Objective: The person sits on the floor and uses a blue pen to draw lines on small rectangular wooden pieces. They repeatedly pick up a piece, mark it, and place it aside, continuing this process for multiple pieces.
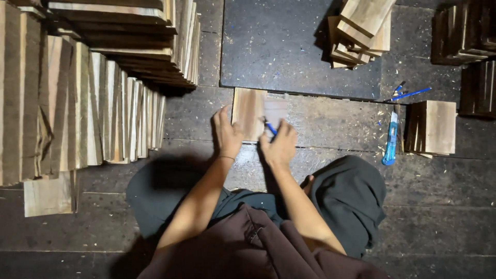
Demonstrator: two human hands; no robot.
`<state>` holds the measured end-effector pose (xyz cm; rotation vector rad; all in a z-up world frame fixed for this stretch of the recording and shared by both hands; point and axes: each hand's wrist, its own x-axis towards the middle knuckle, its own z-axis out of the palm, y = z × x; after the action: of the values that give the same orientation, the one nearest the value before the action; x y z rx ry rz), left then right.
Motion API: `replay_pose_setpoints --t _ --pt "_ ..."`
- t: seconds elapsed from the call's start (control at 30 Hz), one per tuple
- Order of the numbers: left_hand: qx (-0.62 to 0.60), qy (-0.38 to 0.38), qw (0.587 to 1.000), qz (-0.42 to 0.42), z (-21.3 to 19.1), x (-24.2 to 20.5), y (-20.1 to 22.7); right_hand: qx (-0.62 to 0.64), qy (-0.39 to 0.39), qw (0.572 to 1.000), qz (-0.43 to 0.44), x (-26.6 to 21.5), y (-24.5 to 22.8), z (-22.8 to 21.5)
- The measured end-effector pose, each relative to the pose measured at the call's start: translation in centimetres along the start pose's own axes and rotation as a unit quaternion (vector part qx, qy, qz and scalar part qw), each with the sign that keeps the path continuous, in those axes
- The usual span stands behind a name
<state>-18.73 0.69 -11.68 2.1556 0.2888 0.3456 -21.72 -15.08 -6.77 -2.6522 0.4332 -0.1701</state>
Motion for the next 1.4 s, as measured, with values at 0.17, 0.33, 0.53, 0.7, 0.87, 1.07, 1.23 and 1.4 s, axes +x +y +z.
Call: replay_pose_setpoints --t 0.17,0.33,0.53,0.7,0.87,1.07,1.23,1.4 --pt "0.106 -0.054 0.993 -0.022 0.9 -1.9 8.2 -0.087 0.111 0.988 -0.058 -0.8 4.6 -0.2" --pt "0.167 -0.039 0.984 -0.050 -0.4 -2.0 10.2 -0.099 0.122 0.985 -0.065 -1.4 5.0 -0.2" --pt "-0.008 -0.183 0.976 -0.117 -14.9 -5.5 12.1 -0.094 0.134 0.982 -0.093 -1.2 5.3 -0.4" --pt "0.025 -0.170 0.984 0.045 -33.1 -10.7 14.1 -0.112 0.148 0.974 -0.128 -1.3 6.1 0.1" --pt "0.133 -0.041 0.989 -0.047 -40.9 -14.4 4.1 -0.104 0.137 0.974 -0.149 -2.4 6.3 0.0" --pt "0.240 -0.027 0.959 -0.149 -46.1 -12.8 -7.4 -0.085 0.107 0.980 -0.147 -2.9 5.6 -1.7" --pt "0.307 0.037 0.950 0.040 -47.8 -5.7 -10.5 -0.076 0.036 0.995 -0.052 -2.6 4.1 -2.7" --pt "0.363 -0.034 0.894 -0.261 -47.0 -2.9 -11.4 -0.040 0.015 0.998 -0.055 -2.3 4.5 -2.3"
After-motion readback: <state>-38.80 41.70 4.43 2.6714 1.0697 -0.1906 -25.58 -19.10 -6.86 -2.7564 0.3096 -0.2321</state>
